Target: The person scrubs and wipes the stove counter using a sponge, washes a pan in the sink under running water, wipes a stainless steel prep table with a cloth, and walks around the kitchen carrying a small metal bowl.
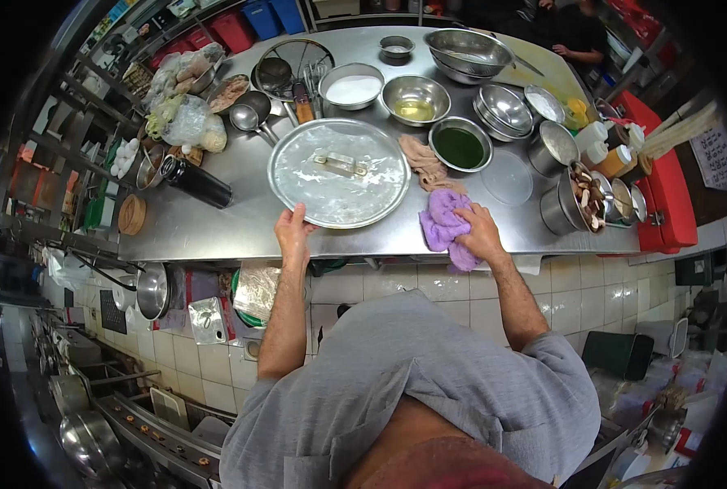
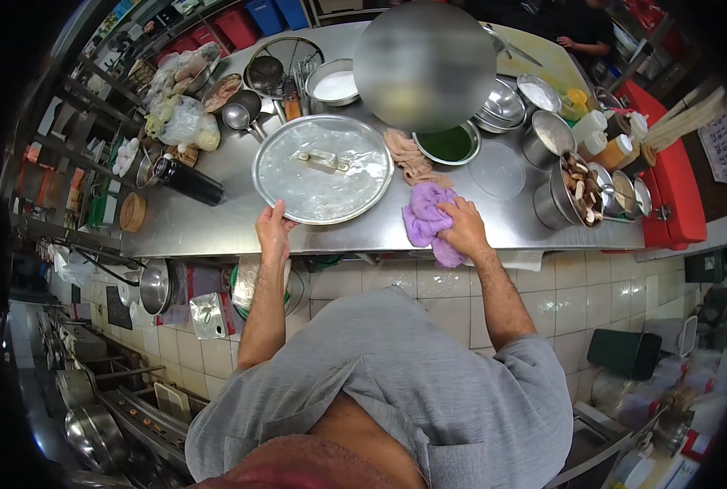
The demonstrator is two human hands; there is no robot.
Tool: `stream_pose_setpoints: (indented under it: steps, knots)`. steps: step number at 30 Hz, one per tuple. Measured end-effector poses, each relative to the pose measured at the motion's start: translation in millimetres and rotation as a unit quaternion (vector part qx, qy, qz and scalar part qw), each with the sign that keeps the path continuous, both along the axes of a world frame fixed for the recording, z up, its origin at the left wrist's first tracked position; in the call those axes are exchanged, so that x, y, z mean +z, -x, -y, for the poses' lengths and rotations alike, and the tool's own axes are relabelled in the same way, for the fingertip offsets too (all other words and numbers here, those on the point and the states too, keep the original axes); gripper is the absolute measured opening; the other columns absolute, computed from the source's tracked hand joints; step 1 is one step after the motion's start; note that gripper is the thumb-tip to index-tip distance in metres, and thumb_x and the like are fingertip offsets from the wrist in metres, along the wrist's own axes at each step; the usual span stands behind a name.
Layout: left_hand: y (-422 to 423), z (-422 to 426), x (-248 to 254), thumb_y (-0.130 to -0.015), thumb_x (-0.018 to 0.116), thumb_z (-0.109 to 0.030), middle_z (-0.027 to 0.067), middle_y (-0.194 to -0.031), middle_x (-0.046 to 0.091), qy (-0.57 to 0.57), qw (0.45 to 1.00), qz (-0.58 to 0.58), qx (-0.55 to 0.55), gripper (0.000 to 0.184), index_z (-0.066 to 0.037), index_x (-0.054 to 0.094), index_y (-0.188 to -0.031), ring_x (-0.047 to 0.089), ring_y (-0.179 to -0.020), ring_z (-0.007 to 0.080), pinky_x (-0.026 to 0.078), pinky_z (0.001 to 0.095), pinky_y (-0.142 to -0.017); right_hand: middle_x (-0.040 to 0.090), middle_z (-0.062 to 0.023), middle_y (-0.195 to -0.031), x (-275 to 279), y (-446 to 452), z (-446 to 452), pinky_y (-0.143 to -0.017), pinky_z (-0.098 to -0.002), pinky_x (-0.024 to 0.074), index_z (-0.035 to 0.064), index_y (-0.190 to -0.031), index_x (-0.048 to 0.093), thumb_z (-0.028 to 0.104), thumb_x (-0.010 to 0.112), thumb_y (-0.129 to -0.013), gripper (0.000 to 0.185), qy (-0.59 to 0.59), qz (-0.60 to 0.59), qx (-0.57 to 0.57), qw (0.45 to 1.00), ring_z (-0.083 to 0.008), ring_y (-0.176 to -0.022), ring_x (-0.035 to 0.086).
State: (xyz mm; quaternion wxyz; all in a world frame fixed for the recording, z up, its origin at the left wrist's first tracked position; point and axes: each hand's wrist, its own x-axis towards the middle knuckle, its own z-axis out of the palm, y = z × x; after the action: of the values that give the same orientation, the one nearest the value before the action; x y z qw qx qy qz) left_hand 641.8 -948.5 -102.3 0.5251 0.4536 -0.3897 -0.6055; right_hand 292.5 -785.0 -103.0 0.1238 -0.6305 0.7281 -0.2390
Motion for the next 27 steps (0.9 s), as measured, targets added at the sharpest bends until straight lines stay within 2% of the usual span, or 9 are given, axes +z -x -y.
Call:
stream_pose_setpoints:
  steps: [2,3,9,13,16,19,22,24,27]
  knots:
    - [4,2,-8,-0.090,0.053,-0.020,0.0077,-0.088,0.060,-0.007,1.000,-0.013,-0.009,0.025,0.003,0.053,-0.101,0.060,-0.070,0.0145,0.050,0.0267,-0.057,0.049,-0.0138,-0.115,-3,-1,-1,-0.090,-0.0377,0.0404,0.0149,-0.110,0.058,0.014,0.072,-0.055,0.057,0.004,-0.003,0.005,1.000,-0.0323,-0.101,0.046]
    - [5,4,-11,-0.090,0.052,-0.021,0.0071,-0.090,0.060,-0.009,1.000,-0.005,-0.008,0.026,0.002,0.053,-0.102,0.059,-0.074,0.0138,0.049,0.0270,-0.062,0.049,-0.0138,-0.115,-3,-1,0,-0.090,-0.0379,0.0403,0.0149,-0.110,0.059,0.014,0.072,-0.055,0.057,0.005,-0.007,-0.003,1.000,-0.0323,-0.101,0.046]
    - [13,13,-20,-0.091,0.051,-0.022,0.0055,-0.093,0.058,-0.012,0.999,-0.029,-0.014,0.027,0.001,0.052,-0.105,0.056,-0.078,0.0127,0.047,0.0289,-0.069,0.050,-0.0136,-0.114,-1,-5,3,-0.089,-0.0383,0.0403,0.0148,-0.109,0.059,0.014,0.072,-0.054,0.057,0.008,-0.016,-0.019,1.000,-0.0327,-0.102,0.046]
    - [16,7,-20,-0.091,0.050,-0.021,0.0057,-0.091,0.058,-0.013,0.998,-0.055,-0.001,0.027,0.001,0.050,-0.108,0.056,-0.076,0.0129,0.048,0.0277,-0.067,0.050,-0.0136,-0.113,-4,-5,3,-0.088,-0.0387,0.0404,0.0149,-0.109,0.059,0.014,0.073,-0.053,0.057,0.029,-0.025,-0.018,0.999,-0.0327,-0.101,0.047]
    - [7,-9,-20,-0.090,0.053,-0.019,0.0080,-0.095,0.057,-0.004,0.999,-0.022,0.027,0.034,0.002,0.046,-0.115,0.057,-0.077,0.0137,0.048,0.0260,-0.065,0.050,-0.0140,-0.112,-4,-1,5,-0.087,-0.0392,0.0406,0.0151,-0.109,0.059,0.014,0.074,-0.053,0.058,0.033,-0.024,-0.006,0.999,-0.0328,-0.100,0.047]
    - [-9,-31,-15,-0.087,0.057,-0.015,0.0129,-0.107,0.053,-0.028,0.998,0.006,0.064,0.049,0.005,0.034,-0.126,0.059,-0.080,0.0157,0.049,0.0240,-0.063,0.051,-0.0139,-0.111,-7,-3,15,-0.087,-0.0397,0.0408,0.0152,-0.108,0.059,0.014,0.074,-0.052,0.058,0.050,-0.024,-0.001,0.998,-0.0329,-0.100,0.047]
    - [-34,-56,-25,-0.087,0.056,-0.015,0.0130,-0.107,0.053,-0.021,0.993,0.012,0.115,0.048,0.005,0.035,-0.126,0.059,-0.080,0.0162,0.049,0.0231,-0.063,0.051,-0.0125,-0.110,-7,-5,16,-0.085,-0.0404,0.0409,0.0156,-0.106,0.059,0.013,0.075,-0.051,0.057,0.077,-0.029,-0.021,0.996,-0.0327,-0.100,0.047]
    - [-53,-74,-35,-0.087,0.057,-0.014,0.0116,-0.104,0.054,-0.037,0.989,0.019,0.141,0.048,0.004,0.036,-0.126,0.060,-0.080,0.0165,0.050,0.0221,-0.063,0.050,-0.0144,-0.112,-3,-7,14,-0.089,-0.0384,0.0402,0.0140,-0.108,0.059,0.012,0.074,-0.052,0.058,0.047,-0.023,-0.034,0.998,-0.0334,-0.103,0.046]
    - [-79,-99,-59,-0.087,0.056,-0.014,0.0101,-0.100,0.055,-0.058,0.983,0.038,0.171,0.041,0.003,0.040,-0.121,0.060,-0.075,0.0157,0.049,0.0216,-0.060,0.051,-0.0150,-0.111,-4,-8,15,-0.088,-0.0395,0.0403,0.0144,-0.107,0.059,0.013,0.073,-0.052,0.057,0.067,-0.030,-0.040,0.997,-0.0335,-0.102,0.047]
